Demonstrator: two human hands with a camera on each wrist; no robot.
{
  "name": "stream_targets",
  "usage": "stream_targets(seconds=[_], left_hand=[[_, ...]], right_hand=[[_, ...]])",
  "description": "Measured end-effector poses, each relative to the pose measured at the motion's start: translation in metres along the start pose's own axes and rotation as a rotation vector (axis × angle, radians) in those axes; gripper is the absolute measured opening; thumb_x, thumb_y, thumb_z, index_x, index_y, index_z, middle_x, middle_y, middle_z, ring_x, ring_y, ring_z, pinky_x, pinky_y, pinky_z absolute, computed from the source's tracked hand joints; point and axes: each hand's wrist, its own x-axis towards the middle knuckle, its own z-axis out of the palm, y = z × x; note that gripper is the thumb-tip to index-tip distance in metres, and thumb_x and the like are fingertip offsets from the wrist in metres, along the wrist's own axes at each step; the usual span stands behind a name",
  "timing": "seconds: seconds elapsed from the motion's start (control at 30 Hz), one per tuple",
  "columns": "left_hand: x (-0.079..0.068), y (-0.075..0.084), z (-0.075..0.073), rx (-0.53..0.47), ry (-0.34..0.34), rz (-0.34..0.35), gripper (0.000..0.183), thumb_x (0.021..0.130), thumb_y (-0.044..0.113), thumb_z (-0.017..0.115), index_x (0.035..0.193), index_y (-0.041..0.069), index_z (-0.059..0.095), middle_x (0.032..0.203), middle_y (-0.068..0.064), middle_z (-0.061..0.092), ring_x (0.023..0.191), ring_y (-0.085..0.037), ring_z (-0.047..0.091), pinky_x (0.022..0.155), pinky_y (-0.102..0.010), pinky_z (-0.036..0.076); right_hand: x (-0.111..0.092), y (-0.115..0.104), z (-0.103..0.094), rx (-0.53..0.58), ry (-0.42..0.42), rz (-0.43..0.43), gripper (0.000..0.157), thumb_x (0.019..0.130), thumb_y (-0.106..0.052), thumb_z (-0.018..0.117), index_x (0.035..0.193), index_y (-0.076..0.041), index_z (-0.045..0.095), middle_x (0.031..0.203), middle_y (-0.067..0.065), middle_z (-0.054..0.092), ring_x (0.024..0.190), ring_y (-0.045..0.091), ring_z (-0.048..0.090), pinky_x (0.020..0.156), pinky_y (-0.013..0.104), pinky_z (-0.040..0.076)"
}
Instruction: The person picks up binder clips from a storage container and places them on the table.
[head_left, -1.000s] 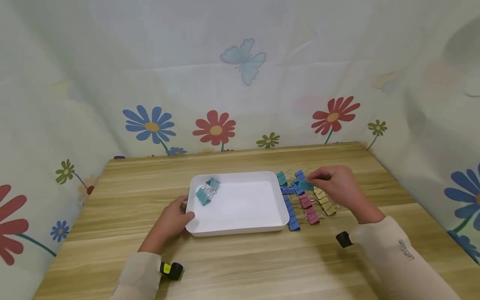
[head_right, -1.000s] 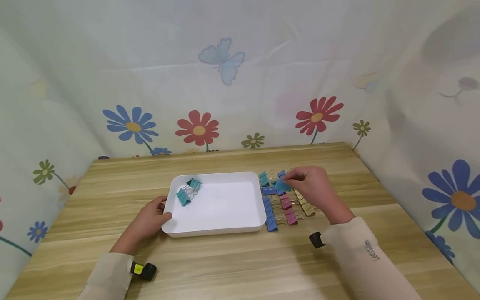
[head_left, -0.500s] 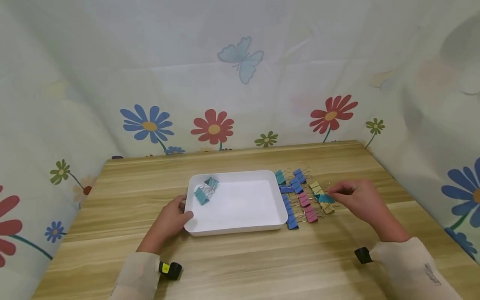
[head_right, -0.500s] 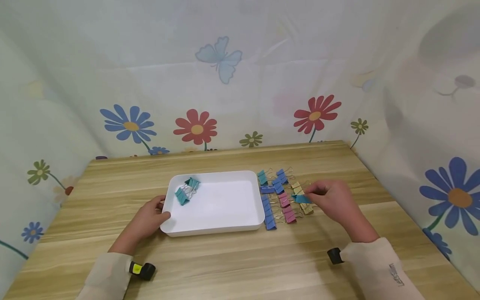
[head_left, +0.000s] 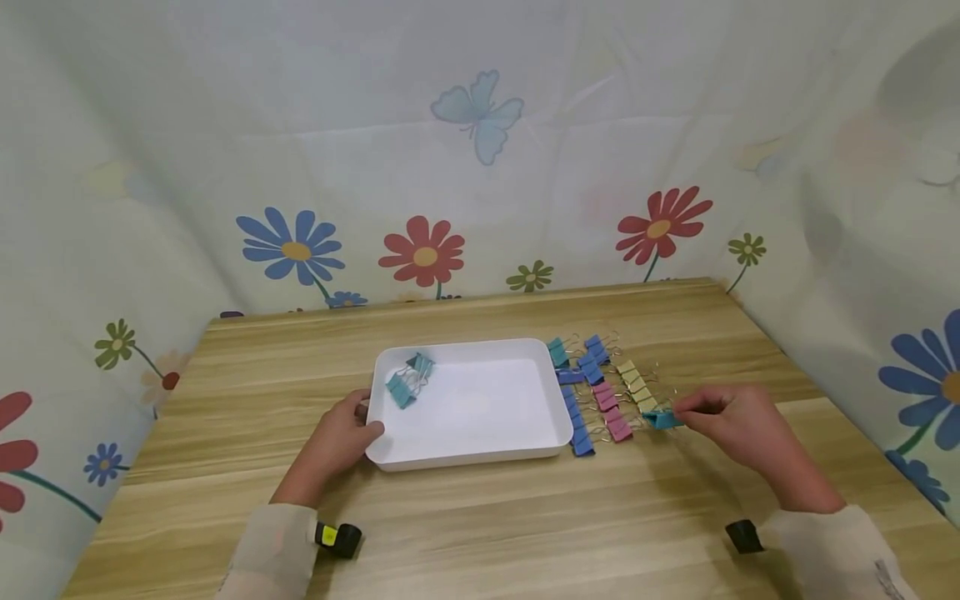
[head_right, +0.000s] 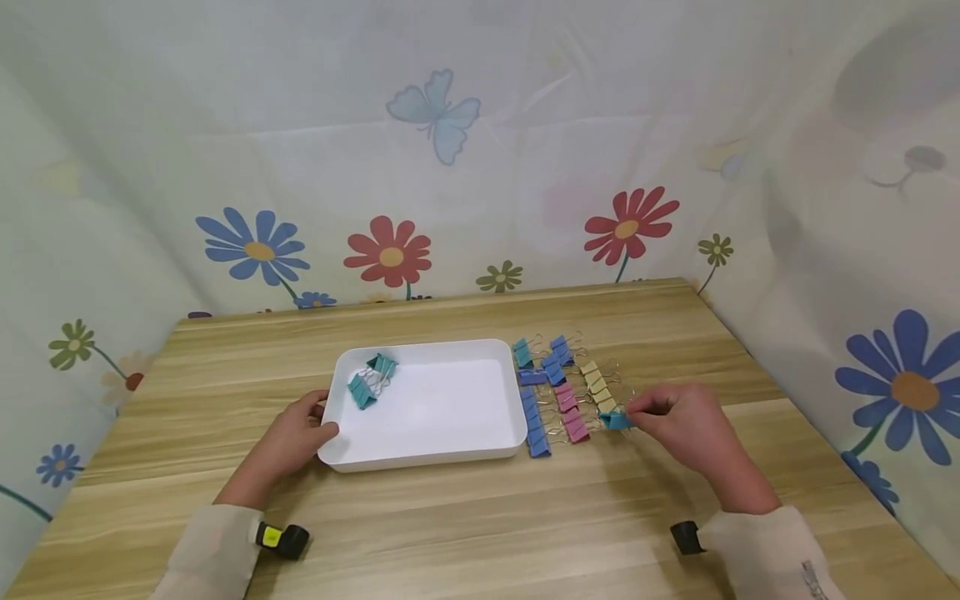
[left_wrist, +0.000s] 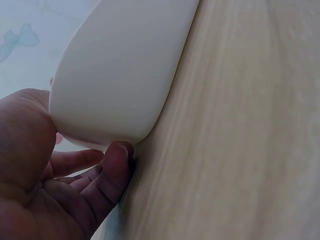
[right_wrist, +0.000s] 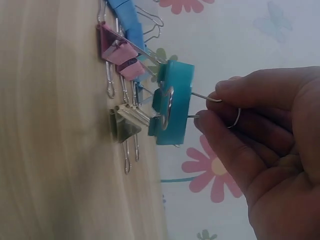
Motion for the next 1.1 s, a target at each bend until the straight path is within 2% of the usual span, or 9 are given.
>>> stream_targets(seconds=[0.1, 0.3, 0.5, 0.7, 1.1], left_hand=[[0.000, -0.001, -0.001, 0.005, 0.001, 0.006, 0.062, 0.087, 0.020, 0.059, 0.143, 0.003, 0.039, 0.118, -0.019, 0.062, 0.098, -0.026, 0.060, 0.085, -0.041, 0.053], [0.000, -0.001, -0.001, 0.001, -0.005, 0.002, 0.062, 0.087, 0.020, 0.059, 0.143, 0.003, 0.039, 0.118, -0.019, 0.062, 0.097, -0.026, 0.060, 0.084, -0.040, 0.054], [0.000, 0.000, -0.002, 0.000, -0.006, 0.002, 0.062, 0.087, 0.020, 0.059, 0.143, 0.003, 0.039, 0.118, -0.019, 0.062, 0.098, -0.026, 0.060, 0.085, -0.041, 0.053], [0.000, 0.000, -0.002, -0.002, -0.006, 0.005, 0.062, 0.087, 0.020, 0.059, 0.143, 0.003, 0.039, 0.118, -0.019, 0.062, 0.099, -0.027, 0.060, 0.085, -0.041, 0.053], [-0.001, 0.001, -0.002, -0.008, -0.006, 0.002, 0.061, 0.087, 0.020, 0.059, 0.143, 0.004, 0.040, 0.116, -0.018, 0.062, 0.098, -0.026, 0.060, 0.085, -0.040, 0.053]], right_hand=[[-0.002, 0.002, 0.004, 0.006, -0.009, -0.016, 0.005, 0.083, -0.015, 0.073, 0.085, -0.015, 0.078, 0.090, 0.007, 0.075, 0.075, -0.002, 0.063, 0.061, 0.021, 0.050], [-0.003, 0.002, 0.013, -0.034, -0.059, -0.002, 0.007, 0.083, -0.014, 0.073, 0.086, -0.017, 0.078, 0.094, 0.006, 0.075, 0.085, 0.013, 0.066, 0.064, 0.022, 0.051], [-0.004, -0.001, 0.021, -0.074, -0.076, -0.042, 0.007, 0.082, -0.011, 0.073, 0.084, -0.015, 0.078, 0.091, 0.006, 0.075, 0.089, 0.022, 0.068, 0.065, 0.023, 0.051], [-0.005, -0.004, 0.027, -0.087, -0.091, -0.062, 0.005, 0.079, -0.009, 0.075, 0.083, -0.011, 0.078, 0.086, 0.008, 0.075, 0.081, 0.016, 0.066, 0.060, 0.020, 0.049], [-0.006, -0.006, 0.031, -0.163, -0.099, -0.101, 0.006, 0.079, -0.009, 0.074, 0.083, -0.012, 0.077, 0.085, 0.008, 0.075, 0.072, 0.010, 0.059, 0.056, 0.022, 0.044]])
